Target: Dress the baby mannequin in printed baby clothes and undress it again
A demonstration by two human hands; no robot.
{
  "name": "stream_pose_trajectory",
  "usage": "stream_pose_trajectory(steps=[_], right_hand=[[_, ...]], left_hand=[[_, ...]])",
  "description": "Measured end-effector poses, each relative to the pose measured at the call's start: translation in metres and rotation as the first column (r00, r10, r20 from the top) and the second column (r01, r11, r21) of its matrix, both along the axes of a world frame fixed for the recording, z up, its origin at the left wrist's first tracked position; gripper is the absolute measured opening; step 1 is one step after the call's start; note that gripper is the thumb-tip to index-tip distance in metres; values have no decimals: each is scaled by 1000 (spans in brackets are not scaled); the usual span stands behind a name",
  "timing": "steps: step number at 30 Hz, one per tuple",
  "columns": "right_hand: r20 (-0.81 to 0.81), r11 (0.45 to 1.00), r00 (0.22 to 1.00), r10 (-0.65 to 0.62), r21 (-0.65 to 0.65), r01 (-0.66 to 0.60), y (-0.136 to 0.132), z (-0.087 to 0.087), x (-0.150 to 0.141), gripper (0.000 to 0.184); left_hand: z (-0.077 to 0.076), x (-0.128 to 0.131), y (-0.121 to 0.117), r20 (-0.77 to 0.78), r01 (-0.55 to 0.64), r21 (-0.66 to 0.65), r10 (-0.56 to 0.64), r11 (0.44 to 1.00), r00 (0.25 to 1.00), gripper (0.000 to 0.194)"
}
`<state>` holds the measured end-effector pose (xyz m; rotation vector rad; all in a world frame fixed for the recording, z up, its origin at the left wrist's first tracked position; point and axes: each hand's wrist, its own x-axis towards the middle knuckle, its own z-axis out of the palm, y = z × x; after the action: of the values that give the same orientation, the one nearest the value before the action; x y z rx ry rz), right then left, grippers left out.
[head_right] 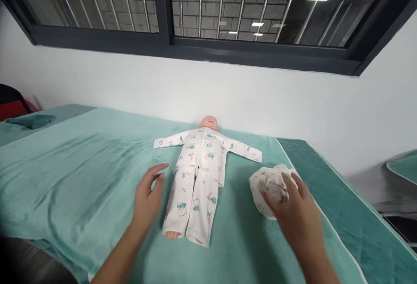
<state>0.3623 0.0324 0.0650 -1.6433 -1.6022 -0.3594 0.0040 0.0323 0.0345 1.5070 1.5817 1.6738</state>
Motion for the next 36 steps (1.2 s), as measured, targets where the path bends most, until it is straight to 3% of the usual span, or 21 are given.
stream_pose_trajectory(steps=[3, 5, 9, 12, 16, 22, 30, 36], right_hand=[[-84, 986, 984, 159, 51, -156, 1, -4, -57, 45], [-159, 951, 940, 302, -20, -309, 23, -4, -96, 37], [-381, 881, 831, 406, -78, -467, 106, 9, -143, 37], [-464, 873, 790, 400, -70, -483, 170, 17, -155, 39], [-540, 825, 731, 417, -113, -554, 207, 7, -158, 35], [-532, 782, 715, 453, -148, -606, 206, -3, -155, 37], [-535, 809, 733, 421, -144, -570, 211, -1, -159, 31], [-559, 796, 719, 414, -162, -584, 209, 1, -157, 34]], left_hand=[[21, 16, 64, -17, 66, 45, -65, 997, 998, 32], [35, 28, 107, -102, 153, 81, -144, 985, 984, 32], [55, 54, 176, -287, 275, 66, -246, 959, 926, 39], [55, 64, 203, -343, 349, -50, -344, 936, 874, 43], [46, 63, 209, -376, 324, -129, -348, 937, 859, 43], [44, 62, 205, -442, 236, -203, -304, 950, 844, 44], [42, 60, 208, -419, 231, -218, -305, 948, 855, 43], [45, 64, 207, -340, 205, -257, -287, 945, 896, 43]])
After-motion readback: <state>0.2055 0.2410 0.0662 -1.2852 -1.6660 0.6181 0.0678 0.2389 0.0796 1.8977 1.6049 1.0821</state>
